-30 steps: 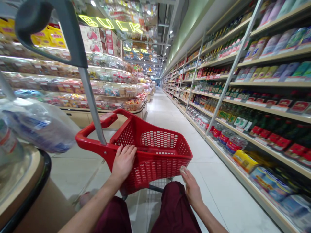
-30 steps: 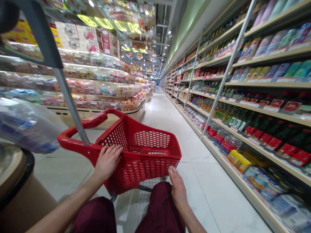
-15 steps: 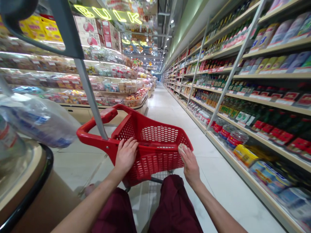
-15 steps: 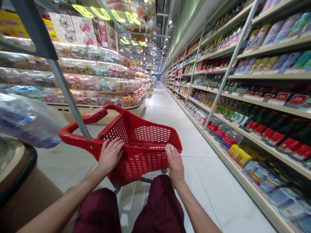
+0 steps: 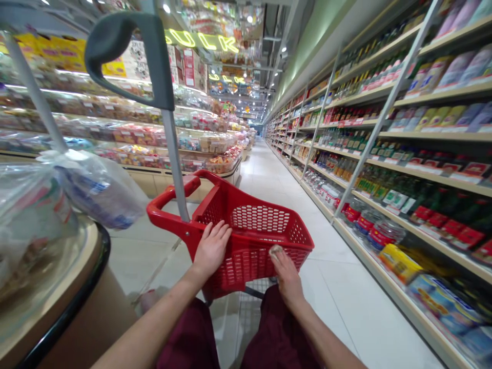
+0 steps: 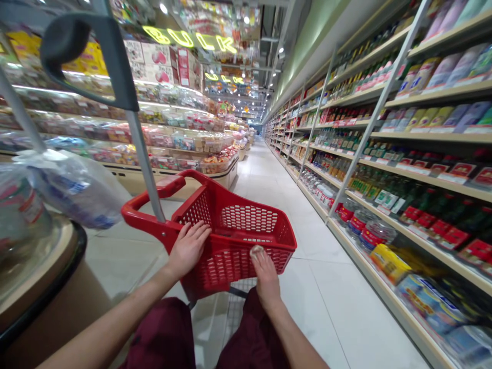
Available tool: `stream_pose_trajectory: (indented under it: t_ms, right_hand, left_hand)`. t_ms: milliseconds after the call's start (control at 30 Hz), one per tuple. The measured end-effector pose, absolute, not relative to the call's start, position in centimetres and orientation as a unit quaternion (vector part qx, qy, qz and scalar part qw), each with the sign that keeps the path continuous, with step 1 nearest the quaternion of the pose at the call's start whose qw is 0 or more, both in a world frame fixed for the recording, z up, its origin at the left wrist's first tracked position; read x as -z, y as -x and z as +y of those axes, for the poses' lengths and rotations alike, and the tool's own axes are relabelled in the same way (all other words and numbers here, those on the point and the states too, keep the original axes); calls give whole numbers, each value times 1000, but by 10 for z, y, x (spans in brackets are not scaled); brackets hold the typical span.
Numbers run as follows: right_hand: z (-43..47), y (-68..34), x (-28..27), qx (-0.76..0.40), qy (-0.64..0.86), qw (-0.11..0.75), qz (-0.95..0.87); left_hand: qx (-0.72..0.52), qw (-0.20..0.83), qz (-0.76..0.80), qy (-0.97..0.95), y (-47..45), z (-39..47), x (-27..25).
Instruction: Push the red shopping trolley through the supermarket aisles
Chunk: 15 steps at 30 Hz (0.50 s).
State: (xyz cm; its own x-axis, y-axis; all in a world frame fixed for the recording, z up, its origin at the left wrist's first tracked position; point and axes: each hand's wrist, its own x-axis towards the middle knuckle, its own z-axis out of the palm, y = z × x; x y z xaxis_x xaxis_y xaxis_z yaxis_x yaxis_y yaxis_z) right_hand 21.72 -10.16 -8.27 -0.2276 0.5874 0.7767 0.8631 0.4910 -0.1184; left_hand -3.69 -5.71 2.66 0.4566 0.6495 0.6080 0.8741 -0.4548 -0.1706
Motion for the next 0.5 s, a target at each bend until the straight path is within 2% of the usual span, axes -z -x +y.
stream_pose_trajectory:
  t_ms: [100, 300, 433, 500]
  right_hand:
    - [-107, -210, 90, 138, 479, 356, -791]
    - [-97, -199, 68, 205, 442, 440, -755]
    - [-99, -192, 84, 187, 427, 386, -796]
    - [-99, -185, 81, 174, 430, 388, -796]
  left_hand:
    - [227, 234, -454, 829, 39, -59, -28]
    - [221, 245, -450, 830, 43, -61, -25]
    - [217, 258, -443, 831, 45, -64, -22]
    - [211, 258, -443, 832, 45, -66, -22]
